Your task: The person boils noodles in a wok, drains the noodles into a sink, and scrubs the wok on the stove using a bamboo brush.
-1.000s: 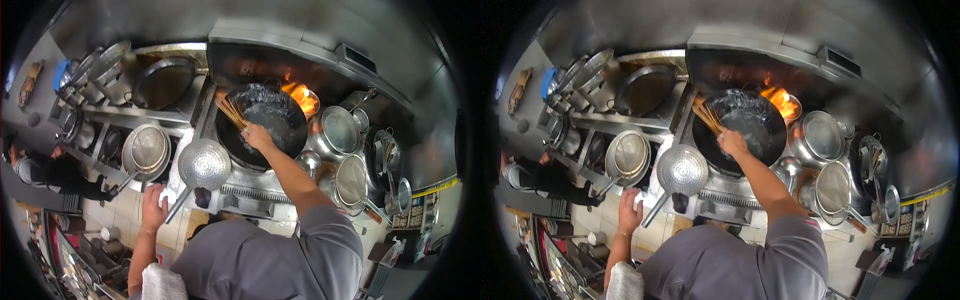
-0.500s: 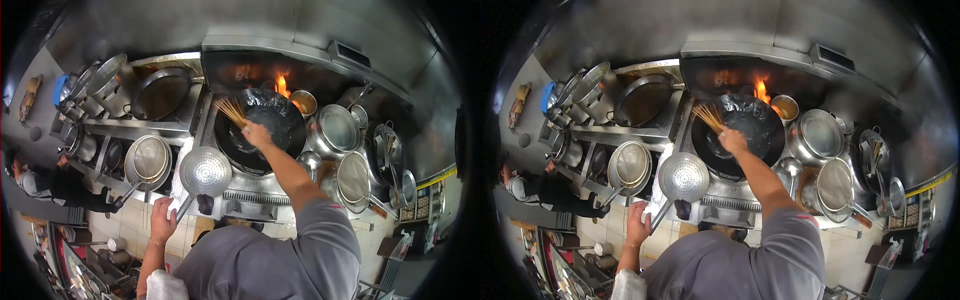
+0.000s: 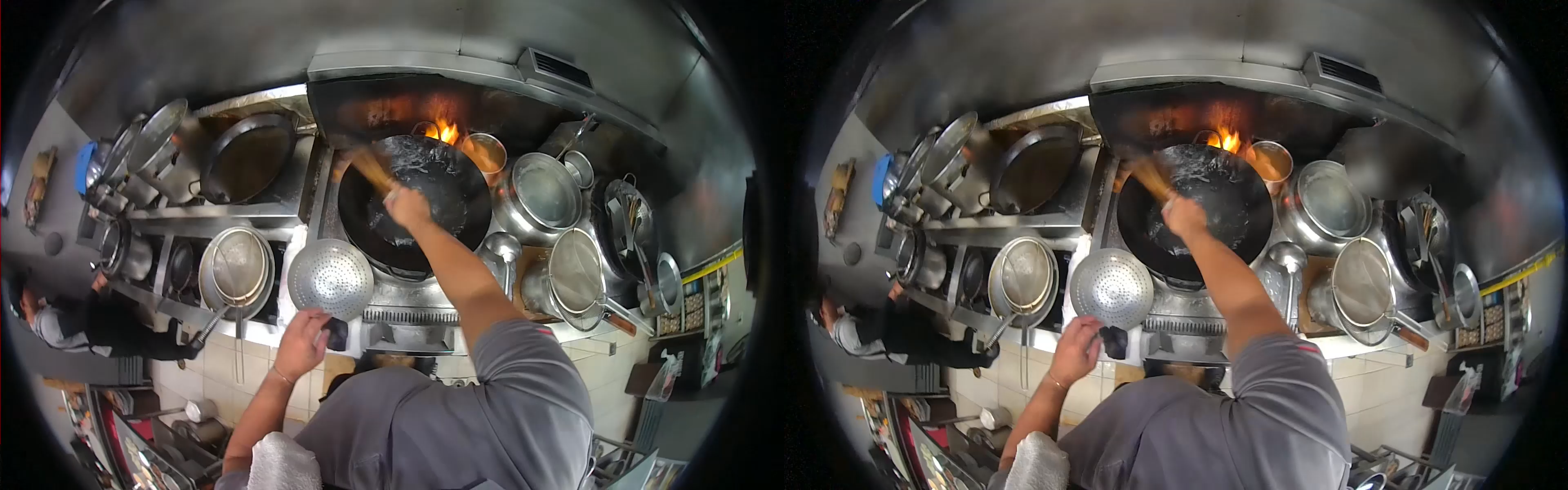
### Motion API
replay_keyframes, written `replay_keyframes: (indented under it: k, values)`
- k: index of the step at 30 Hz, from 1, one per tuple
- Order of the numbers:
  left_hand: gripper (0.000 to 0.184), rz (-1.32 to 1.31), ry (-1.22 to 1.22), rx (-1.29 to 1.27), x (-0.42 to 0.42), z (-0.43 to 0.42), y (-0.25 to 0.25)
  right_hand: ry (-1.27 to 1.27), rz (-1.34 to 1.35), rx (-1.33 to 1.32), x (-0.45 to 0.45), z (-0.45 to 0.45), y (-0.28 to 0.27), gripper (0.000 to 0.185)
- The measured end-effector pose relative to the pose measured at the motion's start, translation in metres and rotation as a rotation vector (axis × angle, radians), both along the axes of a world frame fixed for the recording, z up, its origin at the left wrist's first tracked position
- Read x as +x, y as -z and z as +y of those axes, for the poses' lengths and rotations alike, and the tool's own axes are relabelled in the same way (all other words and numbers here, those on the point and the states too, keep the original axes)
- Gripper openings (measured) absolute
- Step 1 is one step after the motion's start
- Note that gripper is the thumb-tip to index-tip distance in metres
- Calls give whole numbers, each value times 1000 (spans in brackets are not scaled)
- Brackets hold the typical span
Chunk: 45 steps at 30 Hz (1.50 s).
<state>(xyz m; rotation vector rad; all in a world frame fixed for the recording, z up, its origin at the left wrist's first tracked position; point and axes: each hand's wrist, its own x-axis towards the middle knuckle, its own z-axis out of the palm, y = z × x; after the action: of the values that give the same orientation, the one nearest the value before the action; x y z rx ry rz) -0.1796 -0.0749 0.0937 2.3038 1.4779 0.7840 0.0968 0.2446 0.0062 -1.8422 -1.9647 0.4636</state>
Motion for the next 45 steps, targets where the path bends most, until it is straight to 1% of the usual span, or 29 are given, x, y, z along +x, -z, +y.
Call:
replay_keyframes:
  k: [1, 3, 5, 7, 9, 11, 13, 14, 15, 16, 19, 20, 21, 23, 24, 25, 26, 27, 28, 30, 32, 35, 37, 38, 39, 41, 42, 43, 45]
  values:
    - [36, -17, -11, -14, 12, -7, 1, -143, -45, -45, 0, -23, 1, 44]
    - [35, -79, -21, -54, 22, -21, 7, -169, -101, -51, 16, -27, 0, 47]
    - [34, -45, -16, -37, 23, -3, 11, 162, 104, -32, 33, 5, -3, 50]
    - [38, -25, 15, -32, 24, 6, 11, 243, 109, -205, -2, -5, -10, 50]
    - [38, -50, 78, -53, 35, 19, 14, 16, -5, -122, -22, -42, 17, 50]
    - [41, -59, 115, -36, 49, 25, 29, -104, -15, -281, -2, -105, -20, 41]
    - [43, -68, 158, -19, 75, 30, 40, -220, -253, -286, 47, -125, -17, 40]
    - [43, -71, 162, -23, 88, 40, 39, -159, -365, -242, 70, -103, -4, 35]
    - [44, -41, 206, 16, 102, 58, 35, -57, -271, -223, 93, -47, -20, 32]
    - [46, -11, 249, 55, 112, 68, 33, 92, -113, -132, 85, -31, -24, 30]
    - [47, 73, 293, 141, 130, 89, 61, 94, -265, -101, 39, -31, 26, 31]
    - [42, 56, 333, 182, 134, 98, 64, 1, -259, -120, 36, -57, 8, 32]
    - [42, 58, 342, 192, 136, 103, 63, 11, -257, -111, 46, -68, -2, 32]
    - [36, 93, 309, -8, 143, 101, 65, -53, -407, -126, 92, -87, -11, 31]
    - [26, 108, 299, 39, 148, 97, 71, -17, -449, -137, 116, -79, -11, 30]
    - [26, 104, 298, 34, 154, 101, 76, 19, -492, -147, 132, -63, -9, 28]
    - [22, 179, 341, -30, 162, 109, 80, 96, -449, -35, 137, -49, -5, 27]
    - [20, 254, 383, -94, 167, 117, 86, 68, -407, -68, 137, -17, 16, 28]
    - [20, 150, 359, -103, 171, 122, 97, 150, -398, -98, 112, -9, 31, 29]
    - [20, 158, 345, -141, 173, 128, 99, 236, -381, -118, 85, -12, 27, 29]
    - [21, 177, 339, -164, 180, 130, 97, 28, -414, -117, 88, -50, 11, 29]
    - [21, 189, 322, -93, 188, 135, 108, 71, -555, -149, 163, -36, 8, 35]
    - [22, 218, 326, -121, 185, 138, 96, 233, -430, 66, 169, -15, -7, 37]
    - [21, 210, 314, -110, 181, 139, 95, 342, -391, 19, 142, -17, -13, 40]
    - [20, 201, 302, -99, 178, 139, 94, 325, -404, -108, 127, 8, 16, 45]
    - [19, 187, 307, -98, 179, 130, 95, 138, -402, -39, 98, -6, 23, 49]
    - [18, 173, 312, -102, 179, 126, 95, 135, -437, -62, 101, -7, 18, 51]
    - [18, 176, 315, -98, 178, 125, 95, 138, -435, -58, 108, -10, 11, 51]
    - [17, 195, 289, -104, 178, 119, 95, 333, -257, -36, 117, -24, -12, 53]
